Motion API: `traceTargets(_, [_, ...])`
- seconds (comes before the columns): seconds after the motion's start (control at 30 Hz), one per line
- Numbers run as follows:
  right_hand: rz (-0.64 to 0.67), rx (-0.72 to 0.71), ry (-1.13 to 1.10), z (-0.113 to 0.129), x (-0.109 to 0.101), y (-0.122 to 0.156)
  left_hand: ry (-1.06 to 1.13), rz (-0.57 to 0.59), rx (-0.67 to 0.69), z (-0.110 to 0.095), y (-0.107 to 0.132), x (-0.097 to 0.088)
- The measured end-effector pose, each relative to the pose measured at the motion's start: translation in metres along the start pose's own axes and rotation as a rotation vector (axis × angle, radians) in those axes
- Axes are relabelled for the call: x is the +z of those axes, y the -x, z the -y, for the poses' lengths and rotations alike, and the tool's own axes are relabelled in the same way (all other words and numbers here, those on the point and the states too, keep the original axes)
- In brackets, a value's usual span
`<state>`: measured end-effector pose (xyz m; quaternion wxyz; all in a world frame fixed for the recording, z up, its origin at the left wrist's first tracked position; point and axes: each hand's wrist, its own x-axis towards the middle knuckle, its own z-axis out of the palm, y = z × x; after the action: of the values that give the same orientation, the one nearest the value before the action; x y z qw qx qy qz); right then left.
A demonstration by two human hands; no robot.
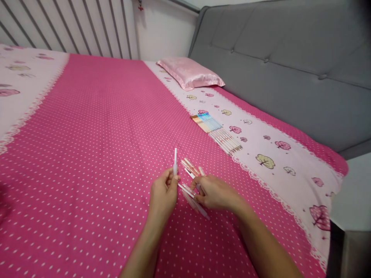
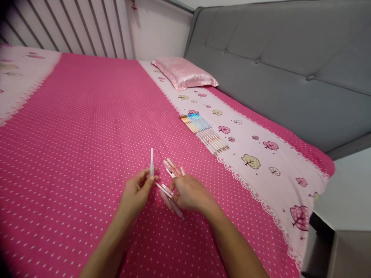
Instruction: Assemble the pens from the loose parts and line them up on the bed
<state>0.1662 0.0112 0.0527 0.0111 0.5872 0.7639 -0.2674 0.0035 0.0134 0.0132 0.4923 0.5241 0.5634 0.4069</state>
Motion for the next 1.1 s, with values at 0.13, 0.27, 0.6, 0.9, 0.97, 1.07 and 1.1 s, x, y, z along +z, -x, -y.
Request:
traceTargets(0.13, [0.016, 0.002, -0.039, 0.001, 0.001, -0.002, -0.001, -0.001, 0.016, 0.001, 0.0, 0.001])
traceTargets(0.27, [0.084, -0.016, -0.315, -0.011, -0.004, -0.006, 0.003, -0.002, 0.024, 0.001, 0.0, 0.001])
traceTargets(0.6, [-0.043, -0.1, -1.324, -0.042, -0.011, -0.024, 0.04, 0.043, -0.024, -0.003, 0.003, 0.0])
traceTargets(0.9, [-0.509, -0.147, -1.658, -0.037, -0.006, -0.038, -0.04, 0.243, 0.025, -0.013, 0.007, 0.003])
traceTargets(0.97, [-0.531, -0.155, -1.676, -0.037, -0.005, -0.04, -0.069, 0.279, 0.034, -0.014, 0.008, 0.002])
traceTargets(1.07, [-0.528, -0.171, -1.686, -0.037, -0.003, -0.043, -0.071, 0.318, 0.027, -0.015, 0.008, 0.002])
traceTargets(1.1, [-0.525, -0.175, -1.686, -0.038, -0.002, -0.043, -0.072, 0.325, 0.022, -0.016, 0.009, 0.002])
